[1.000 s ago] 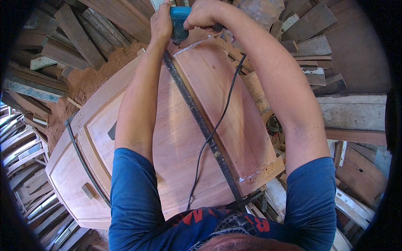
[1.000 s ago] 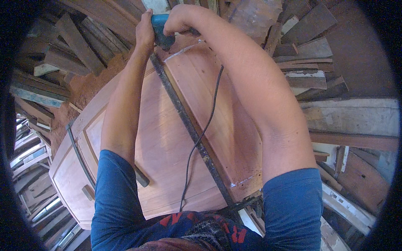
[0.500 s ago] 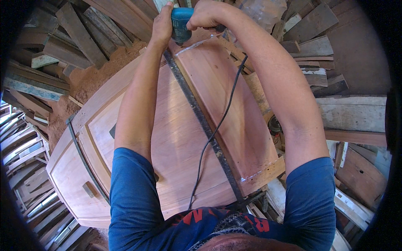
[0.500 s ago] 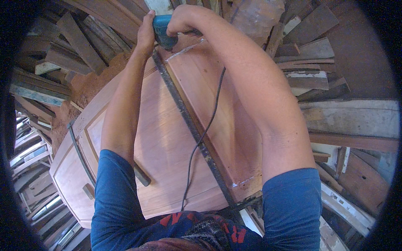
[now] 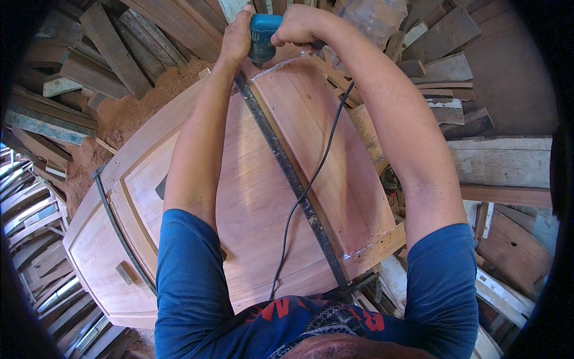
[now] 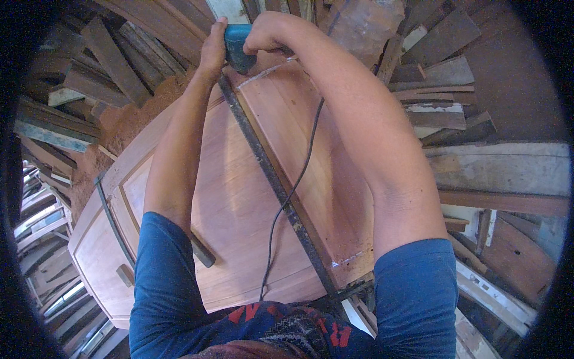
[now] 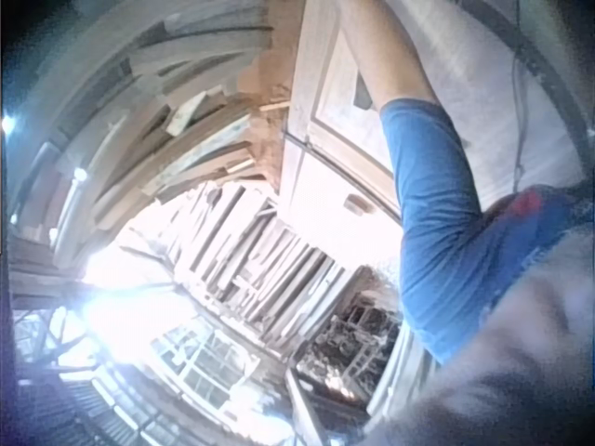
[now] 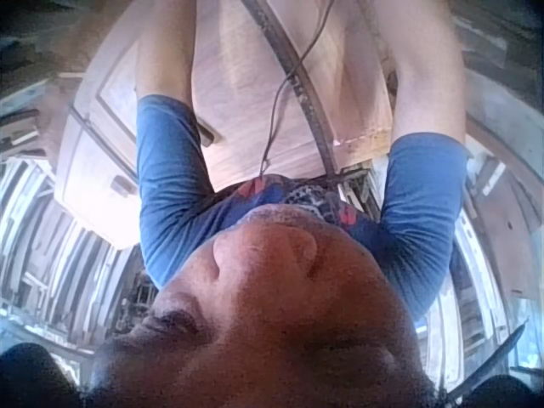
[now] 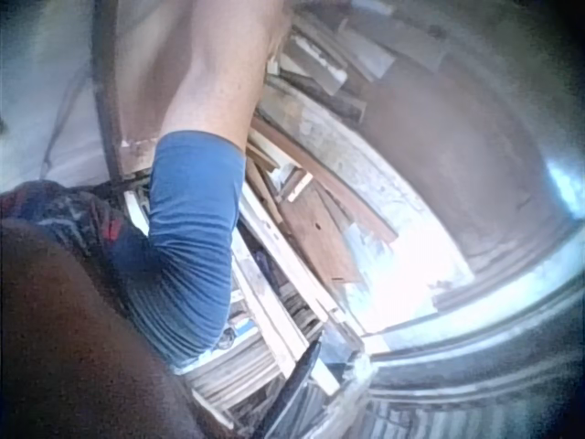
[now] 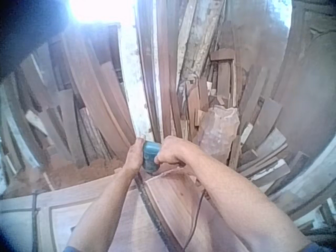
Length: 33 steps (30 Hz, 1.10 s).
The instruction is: The person uses a power drill to create pilot holes in a wooden door panel. They then insert wooden dowels into the holes and use a hammer to tap them flush with the surface. The person repeats this process for multiple dowels along the edge of the door.
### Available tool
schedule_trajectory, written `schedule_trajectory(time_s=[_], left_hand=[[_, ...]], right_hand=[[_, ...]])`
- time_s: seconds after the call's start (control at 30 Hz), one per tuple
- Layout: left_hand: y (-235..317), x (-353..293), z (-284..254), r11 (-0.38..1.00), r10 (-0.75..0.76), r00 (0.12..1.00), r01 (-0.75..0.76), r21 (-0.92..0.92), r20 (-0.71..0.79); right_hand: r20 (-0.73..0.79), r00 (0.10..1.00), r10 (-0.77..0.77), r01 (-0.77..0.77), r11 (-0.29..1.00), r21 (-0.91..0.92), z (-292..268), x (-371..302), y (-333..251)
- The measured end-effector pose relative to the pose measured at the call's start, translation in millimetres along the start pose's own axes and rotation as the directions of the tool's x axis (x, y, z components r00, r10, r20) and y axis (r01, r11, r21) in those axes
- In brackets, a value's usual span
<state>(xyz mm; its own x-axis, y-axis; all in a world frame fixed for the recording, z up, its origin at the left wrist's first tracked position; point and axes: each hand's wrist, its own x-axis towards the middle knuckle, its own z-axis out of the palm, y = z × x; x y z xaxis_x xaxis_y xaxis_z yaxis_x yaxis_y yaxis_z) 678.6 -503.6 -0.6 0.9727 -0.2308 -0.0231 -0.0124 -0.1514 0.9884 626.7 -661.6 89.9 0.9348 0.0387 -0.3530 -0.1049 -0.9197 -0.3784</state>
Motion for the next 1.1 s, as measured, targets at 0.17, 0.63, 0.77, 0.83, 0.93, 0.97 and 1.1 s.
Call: schedule_trajectory(time_s=[0.17,0.63,0.77,0.83,0.93,0.97,1.1], left_hand=[[4,-7,-1,0.999,0.048,0.999,-0.048,-0.001,-0.012],[-4,-10,8,1.000,-0.010,1.000,0.010,-0.011,-0.025],[-16,1,5,0.997,-0.030,0.998,0.026,-0.077,-0.048],[-23,0,1,0.997,-0.029,0.998,0.024,-0.077,-0.063],[-4,-9,11,0.996,-0.061,0.995,0.055,-0.069,-0.078],[0,-9,10,0.996,-0.061,0.994,0.055,-0.068,-0.090],[24,-11,11,0.997,0.054,0.985,-0.064,-0.054,-0.162]], right_hand=[[-0.013,0.999,0.052,-0.050,0.995,0.087,-7,-21,-10],[-0.086,0.996,0.017,-0.012,0.998,0.056,17,-14,6],[-0.060,0.996,0.072,-0.067,0.994,0.086,15,-18,-8],[-0.030,0.998,0.058,-0.055,0.995,0.085,20,-19,-11],[-0.040,0.999,0.003,0.000,0.998,0.067,19,-19,3],[-0.042,0.999,0.012,-0.009,0.996,0.086,16,-21,0],[-0.041,0.999,-0.022,0.027,0.990,0.136,-10,-36,-6]])
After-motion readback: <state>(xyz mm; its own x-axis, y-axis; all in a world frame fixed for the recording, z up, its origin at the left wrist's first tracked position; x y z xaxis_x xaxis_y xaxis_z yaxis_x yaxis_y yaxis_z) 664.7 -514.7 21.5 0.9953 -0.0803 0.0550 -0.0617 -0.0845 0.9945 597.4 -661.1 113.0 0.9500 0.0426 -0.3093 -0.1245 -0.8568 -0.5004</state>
